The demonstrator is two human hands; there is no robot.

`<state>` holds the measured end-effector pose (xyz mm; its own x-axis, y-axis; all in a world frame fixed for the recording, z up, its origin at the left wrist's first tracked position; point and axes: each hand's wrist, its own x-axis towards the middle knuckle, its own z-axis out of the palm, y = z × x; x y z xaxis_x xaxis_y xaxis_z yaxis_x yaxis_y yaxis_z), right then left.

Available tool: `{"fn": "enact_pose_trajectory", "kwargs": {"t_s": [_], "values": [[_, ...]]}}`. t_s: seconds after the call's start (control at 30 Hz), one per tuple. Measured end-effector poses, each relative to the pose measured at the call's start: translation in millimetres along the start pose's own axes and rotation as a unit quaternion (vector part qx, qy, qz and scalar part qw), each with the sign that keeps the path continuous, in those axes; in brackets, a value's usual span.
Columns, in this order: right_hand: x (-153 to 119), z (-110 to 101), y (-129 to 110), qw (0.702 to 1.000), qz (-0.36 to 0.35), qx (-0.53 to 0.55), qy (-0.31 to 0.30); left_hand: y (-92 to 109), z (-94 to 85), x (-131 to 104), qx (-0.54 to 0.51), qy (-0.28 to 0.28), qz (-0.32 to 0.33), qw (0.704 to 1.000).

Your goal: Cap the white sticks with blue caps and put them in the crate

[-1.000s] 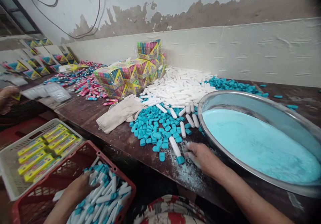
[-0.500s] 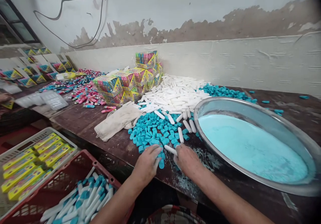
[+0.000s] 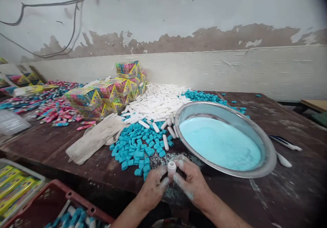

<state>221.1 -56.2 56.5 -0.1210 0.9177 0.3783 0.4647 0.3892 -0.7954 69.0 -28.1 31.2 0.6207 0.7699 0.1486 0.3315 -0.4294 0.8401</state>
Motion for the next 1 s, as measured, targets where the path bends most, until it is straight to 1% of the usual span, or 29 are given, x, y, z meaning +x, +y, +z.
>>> {"fn": "enact_pose_trajectory", "kwargs": {"t_s": [0.07,0.1,0.13,0.2,0.23,0.27,0.33,0.43,0.53,0.6,0.67,0.73,0.8,0.83,0.9,0.97,1.0], "values": [[-5.8,-14.2,-6.3,1.000,0.000,0.006,-0.012,-6.9,3.9,-4.4,0.097,-0.015,0.042,0.994],[-8.6,-24.8,-8.7,1.000,0.000,0.007,-0.010,-12.7,4.9,-5.8,0.165,-0.029,0.064,0.984],[-11.4,-37.4,-10.2,1.000,0.004,0.004,-0.001,-19.2,5.3,-6.3,0.237,-0.044,0.086,0.967],[-17.6,-65.6,-9.0,0.999,0.026,-0.022,0.041,-31.8,4.7,-3.9,0.359,-0.064,0.124,0.923],[-21.1,-79.5,-6.0,0.996,0.042,-0.045,0.065,-37.2,3.7,-0.9,0.401,-0.070,0.140,0.902],[-24.7,-92.3,-1.5,0.991,0.057,-0.074,0.091,-42.0,2.2,3.2,0.431,-0.074,0.154,0.886],[-31.7,-112.5,10.2,0.980,0.092,-0.126,0.126,-50.9,-2.7,15.1,0.463,-0.076,0.175,0.865],[-38.6,-129.8,27.4,0.966,0.138,-0.165,0.146,-66.6,-15.9,41.9,0.477,-0.070,0.183,0.857],[-36.1,-139.8,36.1,0.960,0.160,-0.176,0.151,-81.2,-32.7,76.6,0.487,-0.035,0.145,0.861],[-30.1,-145.6,37.8,0.958,0.167,-0.187,0.140,-82.8,-41.7,97.2,0.486,-0.008,0.108,0.867],[-23.8,-149.8,39.2,0.953,0.179,-0.208,0.127,-74.7,-48.1,107.5,0.472,0.007,0.091,0.877],[-19.9,-151.4,43.5,0.945,0.190,-0.237,0.123,-61.7,-53.4,102.5,0.455,0.017,0.092,0.885],[-19.2,-151.2,52.8,0.934,0.187,-0.279,0.126,-52.4,-58.8,82.2,0.448,0.030,0.077,0.890],[-19.8,-151.0,59.4,0.928,0.177,-0.302,0.128,-51.8,-61.5,68.0,0.451,0.043,0.052,0.890],[-21.9,-151.3,75.7,0.919,0.154,-0.341,0.126,-60.9,-66.6,36.8,0.464,0.090,-0.034,0.880],[-24.4,-152.4,93.0,0.916,0.151,-0.354,0.113,-81.3,-70.9,10.5,0.480,0.141,-0.136,0.855],[-25.6,-152.9,100.9,0.917,0.155,-0.350,0.110,-93.6,-72.8,2.2,0.488,0.155,-0.172,0.842]]}}
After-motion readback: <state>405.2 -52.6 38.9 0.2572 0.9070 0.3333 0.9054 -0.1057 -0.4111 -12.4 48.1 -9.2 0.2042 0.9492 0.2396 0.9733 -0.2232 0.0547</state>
